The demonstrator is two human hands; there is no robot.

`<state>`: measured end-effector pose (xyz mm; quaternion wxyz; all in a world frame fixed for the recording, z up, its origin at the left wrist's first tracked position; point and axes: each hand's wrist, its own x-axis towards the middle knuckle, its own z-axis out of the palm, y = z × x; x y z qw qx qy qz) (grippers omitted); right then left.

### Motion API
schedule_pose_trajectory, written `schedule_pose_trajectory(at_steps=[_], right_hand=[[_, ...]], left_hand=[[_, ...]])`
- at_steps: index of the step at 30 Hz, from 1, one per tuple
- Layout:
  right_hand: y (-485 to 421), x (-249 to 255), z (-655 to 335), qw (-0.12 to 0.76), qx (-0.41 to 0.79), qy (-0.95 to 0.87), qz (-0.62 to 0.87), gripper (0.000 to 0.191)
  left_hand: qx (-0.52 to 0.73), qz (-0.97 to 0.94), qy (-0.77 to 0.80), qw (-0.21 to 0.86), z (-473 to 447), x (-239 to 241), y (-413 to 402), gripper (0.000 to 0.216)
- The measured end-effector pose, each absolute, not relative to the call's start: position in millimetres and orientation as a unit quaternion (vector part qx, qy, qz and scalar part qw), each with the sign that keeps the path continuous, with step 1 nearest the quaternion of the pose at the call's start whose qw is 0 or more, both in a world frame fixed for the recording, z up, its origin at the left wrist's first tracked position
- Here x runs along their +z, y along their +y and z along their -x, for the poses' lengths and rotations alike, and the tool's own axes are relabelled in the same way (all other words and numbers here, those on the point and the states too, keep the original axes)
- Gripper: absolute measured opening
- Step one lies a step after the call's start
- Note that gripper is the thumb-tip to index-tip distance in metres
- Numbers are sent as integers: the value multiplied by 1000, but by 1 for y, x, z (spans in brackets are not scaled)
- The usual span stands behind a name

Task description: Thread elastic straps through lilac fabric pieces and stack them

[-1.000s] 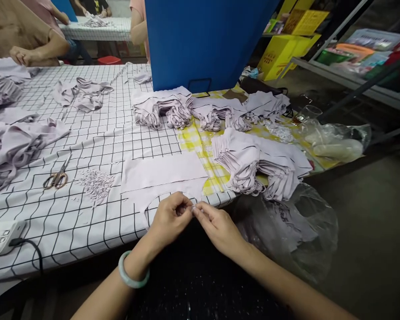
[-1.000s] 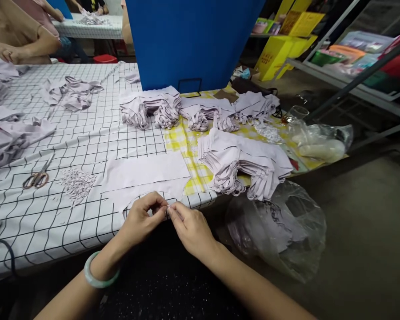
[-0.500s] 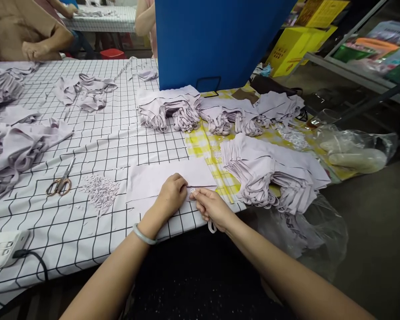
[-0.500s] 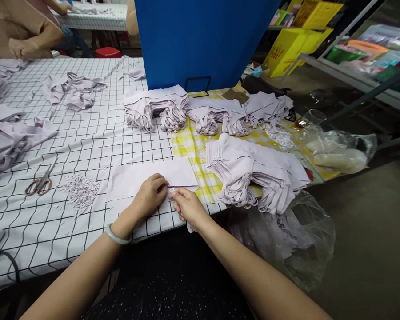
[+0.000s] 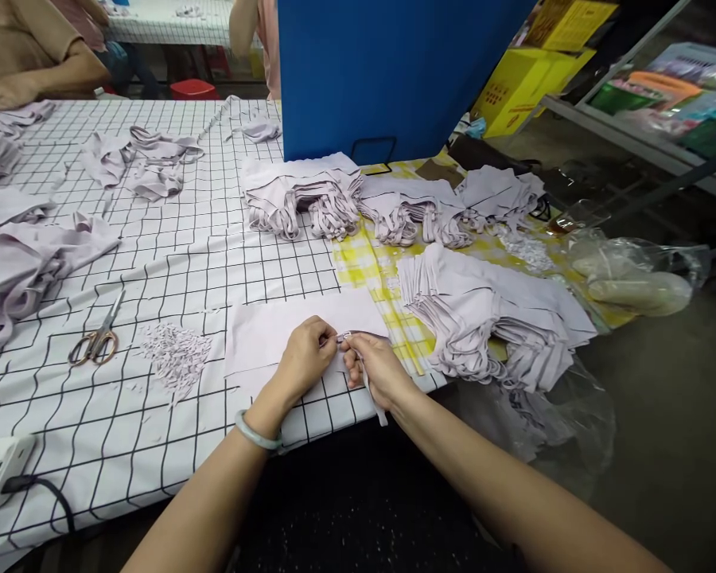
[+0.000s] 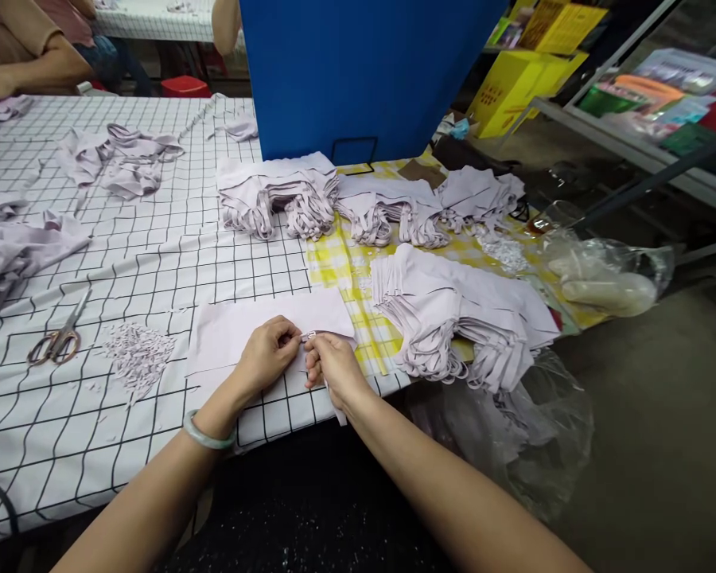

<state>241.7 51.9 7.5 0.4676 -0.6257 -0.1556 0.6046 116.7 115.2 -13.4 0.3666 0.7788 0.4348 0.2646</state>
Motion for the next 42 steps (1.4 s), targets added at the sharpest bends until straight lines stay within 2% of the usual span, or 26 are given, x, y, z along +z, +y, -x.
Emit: schedule_pose_trajectory(at_steps=[10, 15, 21, 23, 27, 31, 35, 39, 42], right_hand=[[53, 2, -237, 452, 592, -193, 639, 9], [58, 10, -241, 420, 619, -198, 633, 16], [48, 20, -254, 398, 679, -172, 592, 15], [31, 23, -257, 412, 651, -205, 604, 26], [-14, 30, -260, 429, 519, -339, 657, 53], [-60, 27, -262, 371, 439, -434, 693, 45], [-90, 2, -268, 342, 423, -469, 696, 34], [-102, -27, -276, 392, 389, -489, 675, 29], [-103, -28, -282, 428, 214, -527, 702, 25]], left_hand=[[273, -766, 446, 373, -119, -12, 112, 15], [276, -753, 452, 390, -120, -13, 110, 15], [240, -779, 426, 393, -113, -6, 117, 12], [225, -823, 364, 374, -110, -2, 124, 14], [174, -910, 285, 245, -116, -2, 138, 32], [57, -947, 277, 150, -129, -14, 140, 55], [33, -951, 285, 112, -133, -24, 135, 61], [19, -945, 293, 145, -136, -20, 141, 61], [52, -921, 310, 232, -121, -4, 147, 56]])
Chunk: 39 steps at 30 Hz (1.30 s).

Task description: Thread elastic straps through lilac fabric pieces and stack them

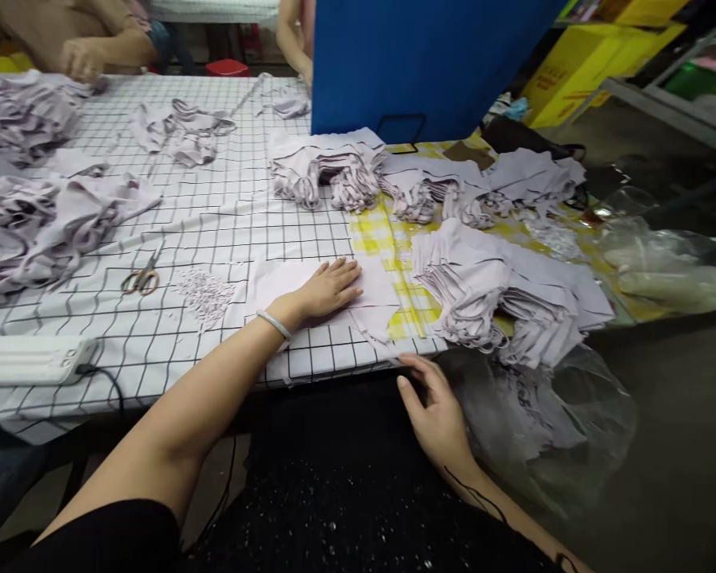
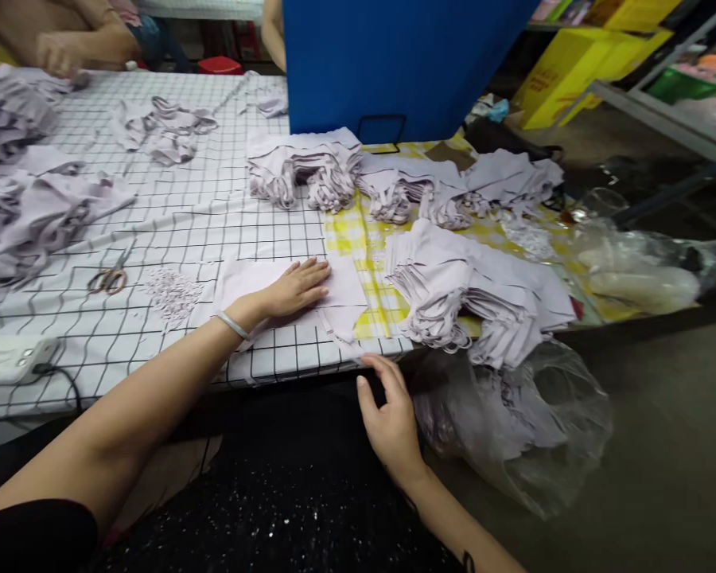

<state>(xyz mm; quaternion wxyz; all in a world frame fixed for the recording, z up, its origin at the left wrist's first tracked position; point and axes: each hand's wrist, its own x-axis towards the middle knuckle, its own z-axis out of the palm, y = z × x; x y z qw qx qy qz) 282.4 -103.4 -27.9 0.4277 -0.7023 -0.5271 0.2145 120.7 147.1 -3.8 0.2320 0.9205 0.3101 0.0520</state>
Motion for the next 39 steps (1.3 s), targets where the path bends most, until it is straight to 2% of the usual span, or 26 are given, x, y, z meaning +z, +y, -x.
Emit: schedule_pose_trajectory(at_steps=[3, 5, 6, 7, 10, 14, 18, 22, 25, 28, 31, 39], right_hand=[[-86, -12, -284, 420, 80, -628, 650, 25], [-64, -3, -274, 418, 93, -714, 554, 30], [-52, -1, -265, 413, 109, -752, 502, 32], [-41, 0, -254, 402, 121, -784, 457, 32], [-21, -11, -220, 324, 122, -856, 383, 31], [-22, -35, -196, 231, 78, -890, 386, 47], [-29, -42, -194, 257, 40, -881, 394, 50], [-33, -38, -190, 315, 18, -887, 337, 37], [-35, -33, -184, 326, 14, -909, 261, 27], [-36, -31, -181, 314, 36, -916, 246, 23], [-36, -30, -181, 313, 63, -914, 252, 27], [-32, -27, -186, 318, 71, -915, 237, 23]], left_hand=[[245, -852, 391, 249, -77, 20, 125, 39], [379, -769, 468, 215, -41, 30, 83, 26], [409, -725, 511, 213, -24, 30, 57, 21], [404, -692, 551, 234, -11, 27, 29, 17], [289, -649, 614, 344, 6, -5, -44, 20], [300, -566, 659, 395, -11, -52, -74, 33], [316, -539, 600, 499, -17, -44, -75, 31], [244, -547, 523, 606, 2, -7, -86, 35], [197, -541, 475, 666, 14, 4, -84, 37], [237, -507, 496, 664, 18, -1, -72, 41], [308, -474, 537, 627, 12, -9, -60, 38], [317, -356, 524, 706, -6, -15, -44, 43]])
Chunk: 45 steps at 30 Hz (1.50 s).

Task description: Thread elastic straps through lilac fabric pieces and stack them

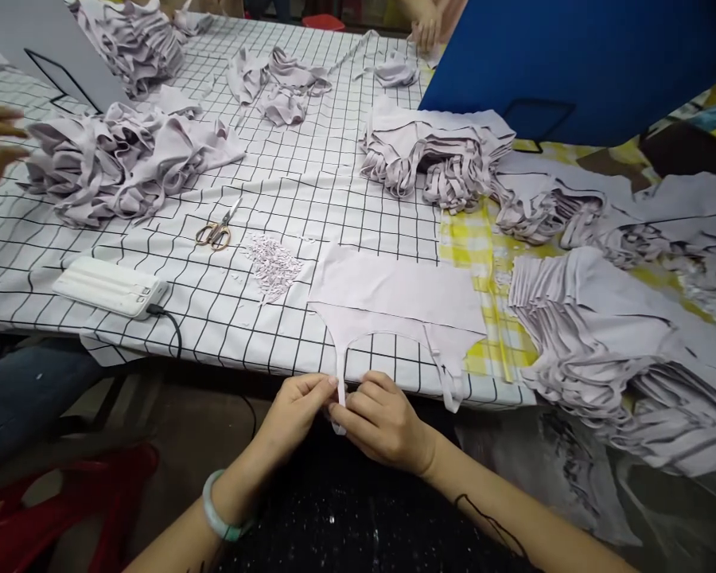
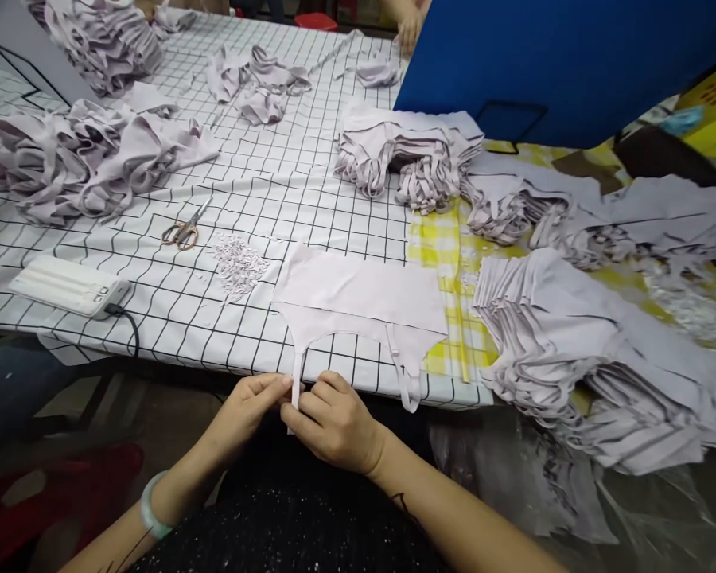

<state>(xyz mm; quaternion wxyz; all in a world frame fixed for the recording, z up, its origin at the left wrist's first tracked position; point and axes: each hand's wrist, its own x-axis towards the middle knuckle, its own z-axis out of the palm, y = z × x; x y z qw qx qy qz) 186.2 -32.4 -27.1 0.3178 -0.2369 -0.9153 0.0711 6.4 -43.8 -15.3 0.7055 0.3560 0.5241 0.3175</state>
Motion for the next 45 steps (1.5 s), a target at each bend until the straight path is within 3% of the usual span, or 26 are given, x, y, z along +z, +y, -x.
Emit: schedule_pose_trajectory(at_steps=[11, 16, 24, 27, 30, 33, 39, 41, 45], right_hand=[[-26, -31, -187, 327, 114, -910, 228, 17], [-22, -28, -187, 346, 137, -899, 232, 19], [-19, -22, -181, 367, 204, -863, 280, 13], [-18, -14, -181, 386, 311, -806, 323, 16], [-6, -3, -187, 392, 469, -650, 452, 20], [17, 4, -195, 400, 548, -488, 549, 29], [51, 14, -196, 476, 664, -295, 495, 32], [50, 20, -192, 459, 695, -303, 463, 32], [33, 33, -182, 337, 748, -410, 399, 34]], left_hand=[[329, -477, 573, 580, 4, -10, -57, 23], [302, -588, 487, 571, 13, -14, -52, 33], [311, -608, 462, 565, 9, -21, -43, 27], [317, -607, 474, 554, 8, -22, -41, 21], [314, -589, 489, 562, 7, -21, -38, 22], [295, -565, 503, 584, 6, -20, -34, 24], [263, -560, 512, 596, 6, -12, -32, 26], [271, -552, 522, 591, 7, -2, -27, 27], [356, -549, 540, 530, 5, 31, -4, 27]])
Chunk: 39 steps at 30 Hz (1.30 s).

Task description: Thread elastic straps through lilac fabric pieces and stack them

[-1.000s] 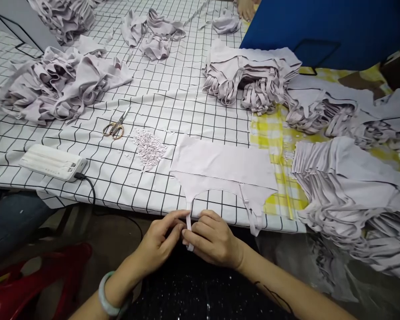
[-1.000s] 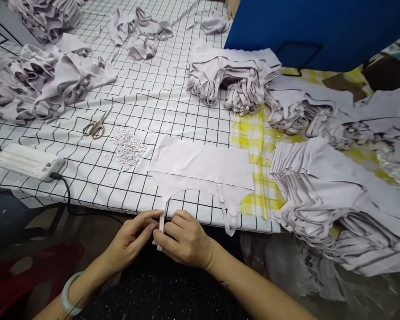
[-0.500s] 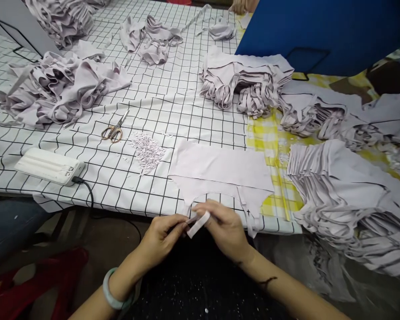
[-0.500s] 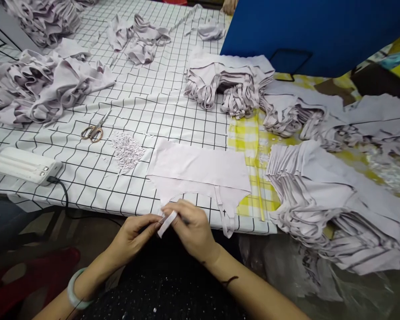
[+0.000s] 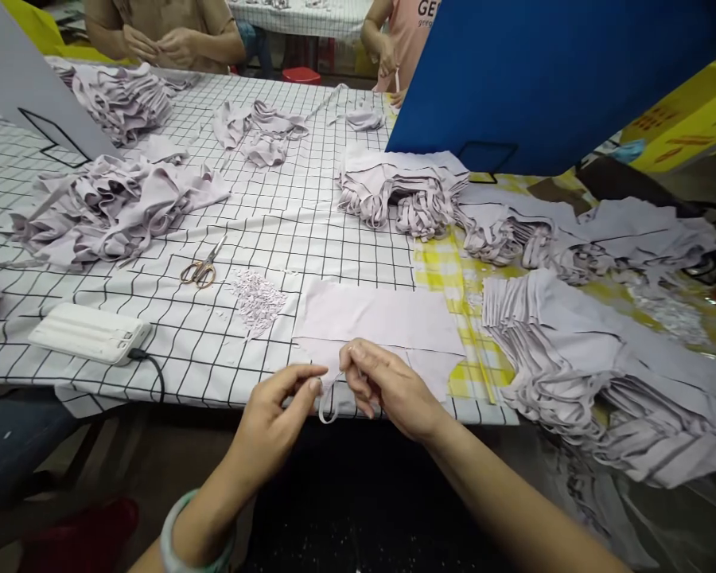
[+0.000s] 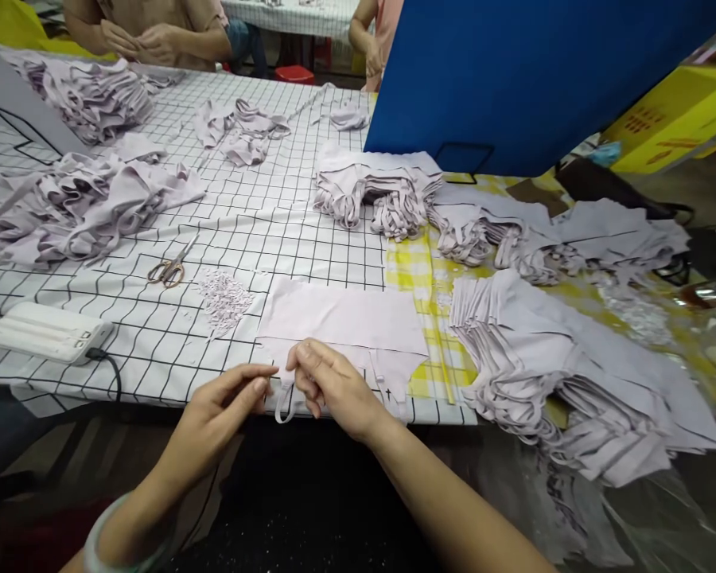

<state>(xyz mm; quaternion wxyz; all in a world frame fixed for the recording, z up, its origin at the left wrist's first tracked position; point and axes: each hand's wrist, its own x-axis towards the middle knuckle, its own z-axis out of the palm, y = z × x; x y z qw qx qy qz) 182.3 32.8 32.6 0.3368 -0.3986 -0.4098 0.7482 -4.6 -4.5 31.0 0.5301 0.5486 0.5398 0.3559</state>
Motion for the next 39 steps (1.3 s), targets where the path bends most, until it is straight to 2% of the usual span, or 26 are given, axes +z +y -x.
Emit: schedule_pose_trajectory(at_steps=[2, 5, 12, 17, 22, 27, 30, 33, 36, 39], right_hand=[[21, 35, -179, 306, 742, -447, 395, 36], [4, 32, -175, 306, 700, -483, 428, 36], [-20, 18, -168, 269, 629, -539, 493, 44], [-24, 18, -167, 269, 629, -534, 497, 39], [-32, 24, -167, 344, 574, -573, 473, 32], [-37, 27, -168, 370, 491, -655, 439, 44], [-37, 29, -169, 345, 482, -667, 450, 46], [-36, 30, -168, 339, 490, -634, 493, 42], [-34, 26, -168, 355, 535, -565, 518, 26], [-28, 22, -170, 387, 575, -522, 497, 25]], left_hand=[[376, -568, 517, 518, 1, 43, 7, 23], [361, -604, 490, 514, -2, 44, 11, 19], [328, -739, 461, 364, 6, 25, -9, 14], [298, -772, 447, 340, 10, 28, -9, 12], [327, -697, 505, 390, 9, 33, -12, 9], [267, -503, 522, 635, 10, 29, -17, 25], [267, -447, 504, 689, 12, 24, -19, 27], [277, -500, 521, 634, 13, 26, -20, 24], [305, -597, 525, 525, 9, 35, -15, 19], [321, -693, 479, 432, -1, 47, -1, 13]])
